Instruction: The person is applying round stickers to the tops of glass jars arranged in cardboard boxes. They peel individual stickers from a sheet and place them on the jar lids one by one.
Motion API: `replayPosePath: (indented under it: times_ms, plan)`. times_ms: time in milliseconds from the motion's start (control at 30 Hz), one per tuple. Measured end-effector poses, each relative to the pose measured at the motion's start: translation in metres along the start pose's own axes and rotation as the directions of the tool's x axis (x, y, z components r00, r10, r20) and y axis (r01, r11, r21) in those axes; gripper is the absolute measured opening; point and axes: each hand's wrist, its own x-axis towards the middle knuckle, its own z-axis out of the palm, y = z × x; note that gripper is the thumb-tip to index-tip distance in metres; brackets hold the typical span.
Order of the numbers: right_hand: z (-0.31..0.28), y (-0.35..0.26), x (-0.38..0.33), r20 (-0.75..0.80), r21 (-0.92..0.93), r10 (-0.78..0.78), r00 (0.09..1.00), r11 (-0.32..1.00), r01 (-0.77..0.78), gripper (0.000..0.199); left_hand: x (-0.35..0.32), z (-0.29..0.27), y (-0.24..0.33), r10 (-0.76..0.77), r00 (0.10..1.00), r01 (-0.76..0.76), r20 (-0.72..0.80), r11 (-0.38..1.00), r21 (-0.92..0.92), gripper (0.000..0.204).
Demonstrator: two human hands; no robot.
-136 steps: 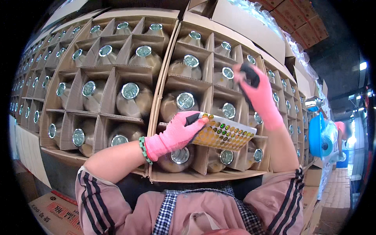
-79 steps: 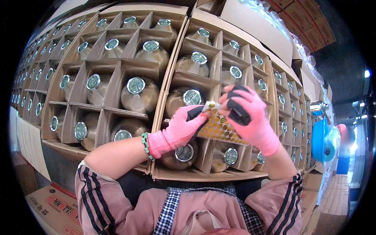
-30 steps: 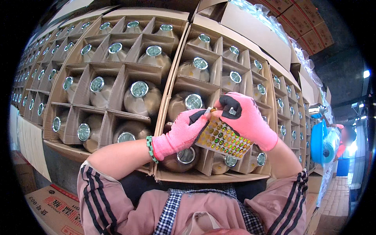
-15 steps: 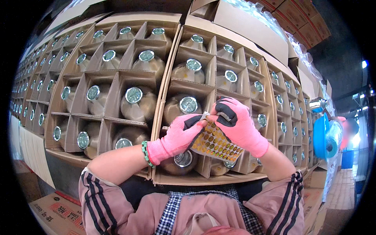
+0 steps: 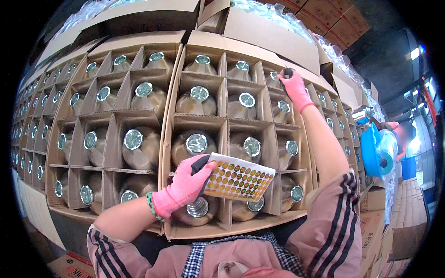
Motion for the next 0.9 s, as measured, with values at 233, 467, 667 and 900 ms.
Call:
replayPosePath:
  times_ms: [233,467,667,900]
  plan:
    - [0.041,-0.004,0.04,0.422,-0.619,0.071,0.904,0.75,0.231,0.027,-0.002,-0.01,0.003,-0.065,0.998,0.066,-0.013,0.995,0.069,0.023]
    - [0.067,0.016,0.058,0.584,-0.73,0.102,0.805,0.5,0.466,0.041,-0.002,-0.009,0.002,-0.102,0.994,0.103,-0.025,0.993,0.06,0.023]
    - [0.073,0.01,0.054,0.571,-0.749,-0.022,0.82,0.394,0.532,0.035,-0.003,-0.011,0.0,-0.071,0.997,0.074,-0.03,0.989,0.132,0.021]
    - [0.059,0.034,0.047,0.119,-0.717,-0.325,0.938,0.626,0.308,0.02,0.002,-0.007,-0.001,-0.011,1.0,0.011,-0.006,0.996,0.088,0.021]
